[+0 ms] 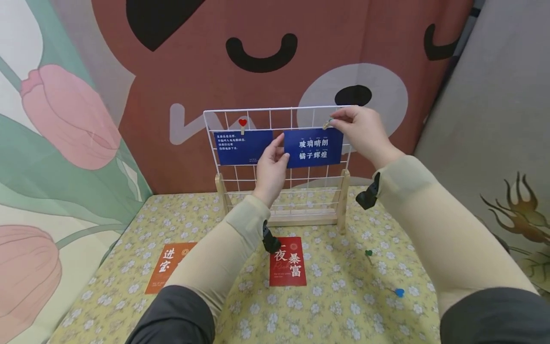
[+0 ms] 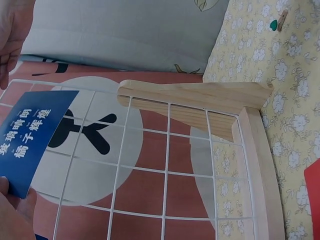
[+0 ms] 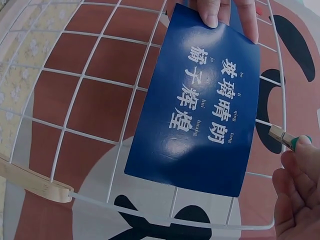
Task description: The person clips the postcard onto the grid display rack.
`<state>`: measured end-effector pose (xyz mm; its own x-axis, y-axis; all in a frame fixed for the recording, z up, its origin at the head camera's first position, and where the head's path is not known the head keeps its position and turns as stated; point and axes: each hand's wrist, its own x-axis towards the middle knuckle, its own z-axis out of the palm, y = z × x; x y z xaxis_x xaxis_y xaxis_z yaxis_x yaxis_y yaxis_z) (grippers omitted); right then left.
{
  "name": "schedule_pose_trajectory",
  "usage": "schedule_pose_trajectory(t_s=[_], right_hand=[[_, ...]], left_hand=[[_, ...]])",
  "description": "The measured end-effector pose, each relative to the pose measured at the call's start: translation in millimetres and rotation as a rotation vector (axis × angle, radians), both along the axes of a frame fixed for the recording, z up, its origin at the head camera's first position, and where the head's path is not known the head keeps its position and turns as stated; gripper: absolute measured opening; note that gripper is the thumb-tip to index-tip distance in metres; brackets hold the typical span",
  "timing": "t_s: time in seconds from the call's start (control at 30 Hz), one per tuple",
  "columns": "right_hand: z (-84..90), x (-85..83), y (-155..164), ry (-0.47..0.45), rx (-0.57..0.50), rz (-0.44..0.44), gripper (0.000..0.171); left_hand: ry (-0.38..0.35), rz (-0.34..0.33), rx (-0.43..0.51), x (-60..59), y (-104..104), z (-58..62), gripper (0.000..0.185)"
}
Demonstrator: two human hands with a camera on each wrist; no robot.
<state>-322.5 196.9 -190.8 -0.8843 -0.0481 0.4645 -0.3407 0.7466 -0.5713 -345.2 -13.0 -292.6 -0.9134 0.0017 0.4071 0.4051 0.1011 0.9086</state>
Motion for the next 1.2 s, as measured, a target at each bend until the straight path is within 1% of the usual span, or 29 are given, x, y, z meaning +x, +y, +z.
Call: schedule_pose_trajectory(t_s=[0.2, 0.37, 0.53, 0.67, 0.9, 1.2], right_hand=[[3.4, -4.3, -5, -0.009, 0.048, -0.013, 0.033], [5.1, -9.2, -14, -0.01, 0.097, -0.022, 0.031], [8.0, -13.7, -19, 0.022, 0.18, -0.02, 0.028], [10.0, -18.0, -22, 0.058, 0.224, -0.022, 0.025], [10.6, -22.0, -23, 0.081, 0.266, -0.029, 0.023], [10.5, -23.5, -24, 0.093, 0.276, -0.035, 0.023]], left_hand=[[0.004, 0.027, -0.007, -1.9, 3, 0.9, 0.049], [-0.01, 0.042, -0.011, -3.7, 4, -3.0, 0.049], [0.005, 0.043, -0.008, -6.0, 4, -5.5, 0.049], [0.015, 0.046, -0.007, -7.5, 5, -6.0, 0.049], [0.011, 0.037, 0.005, -6.2, 6, -5.6, 0.05], [0.004, 0.035, 0.007, -6.8, 7, -6.2, 0.051]])
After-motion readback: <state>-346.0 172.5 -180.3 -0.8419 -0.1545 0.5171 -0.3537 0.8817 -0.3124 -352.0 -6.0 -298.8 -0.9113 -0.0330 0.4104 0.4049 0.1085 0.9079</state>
